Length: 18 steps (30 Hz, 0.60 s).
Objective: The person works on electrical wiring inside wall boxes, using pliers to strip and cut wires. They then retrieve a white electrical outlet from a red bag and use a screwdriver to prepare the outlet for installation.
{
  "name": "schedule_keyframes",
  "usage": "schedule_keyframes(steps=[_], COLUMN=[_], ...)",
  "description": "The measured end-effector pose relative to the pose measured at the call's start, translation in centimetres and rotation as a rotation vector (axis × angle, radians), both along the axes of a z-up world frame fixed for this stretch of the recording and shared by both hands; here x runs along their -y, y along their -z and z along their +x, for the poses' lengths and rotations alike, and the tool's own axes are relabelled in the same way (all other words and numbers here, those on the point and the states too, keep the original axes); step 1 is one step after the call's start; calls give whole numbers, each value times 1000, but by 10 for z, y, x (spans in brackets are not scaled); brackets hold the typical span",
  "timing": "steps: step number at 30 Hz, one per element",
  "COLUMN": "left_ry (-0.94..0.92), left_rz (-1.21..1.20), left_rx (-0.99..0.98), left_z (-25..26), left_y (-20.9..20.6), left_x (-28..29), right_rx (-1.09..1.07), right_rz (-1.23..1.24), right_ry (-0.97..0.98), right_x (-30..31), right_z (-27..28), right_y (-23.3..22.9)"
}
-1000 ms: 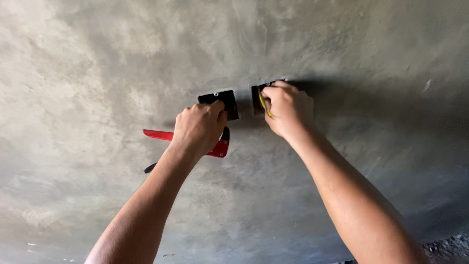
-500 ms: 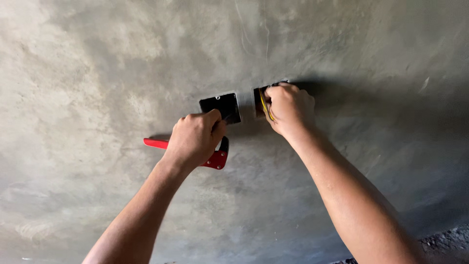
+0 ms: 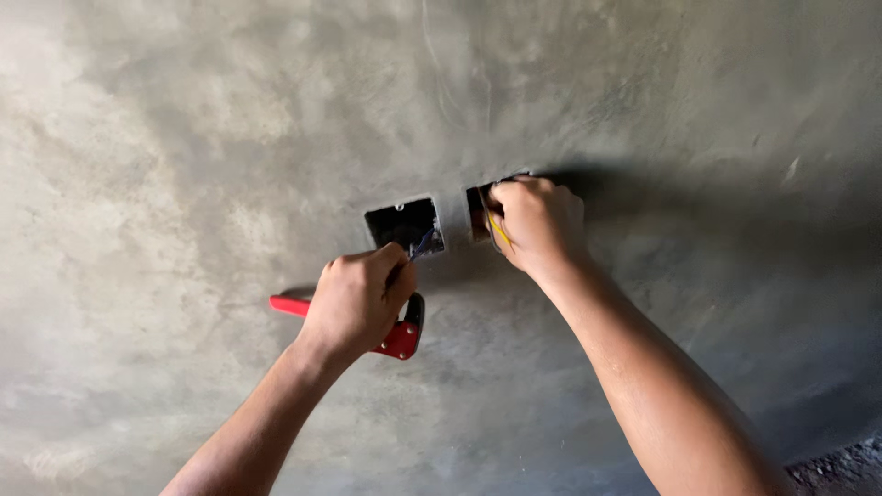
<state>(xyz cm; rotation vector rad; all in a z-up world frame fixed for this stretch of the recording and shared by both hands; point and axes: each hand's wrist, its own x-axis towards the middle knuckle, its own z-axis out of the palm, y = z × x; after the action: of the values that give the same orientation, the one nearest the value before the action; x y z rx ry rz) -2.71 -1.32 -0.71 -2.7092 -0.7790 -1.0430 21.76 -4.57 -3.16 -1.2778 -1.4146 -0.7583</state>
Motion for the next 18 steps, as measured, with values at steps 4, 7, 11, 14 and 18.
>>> schedule_keyframes(steps=[4, 7, 11, 14, 18], left_ry=[-65, -69, -130, -153, -110], left_rz=[-5, 80, 70, 83, 170], left_rx=[-48, -46, -87, -86, -13], left_z=[-2, -3, 0, 4, 2], left_y=[0, 5, 16, 22, 24], left_x=[-7, -8, -4, -5, -4], right_rx=[-7, -64, -135, -125, -127], right_rz=[-99, -43, 9, 61, 17], right_ry=[92, 146, 162, 201, 135], right_x=[-5, -9, -13, -15, -2], right_z=[2, -6, -16, -18, -18], right_y=[1, 2, 7, 7, 6])
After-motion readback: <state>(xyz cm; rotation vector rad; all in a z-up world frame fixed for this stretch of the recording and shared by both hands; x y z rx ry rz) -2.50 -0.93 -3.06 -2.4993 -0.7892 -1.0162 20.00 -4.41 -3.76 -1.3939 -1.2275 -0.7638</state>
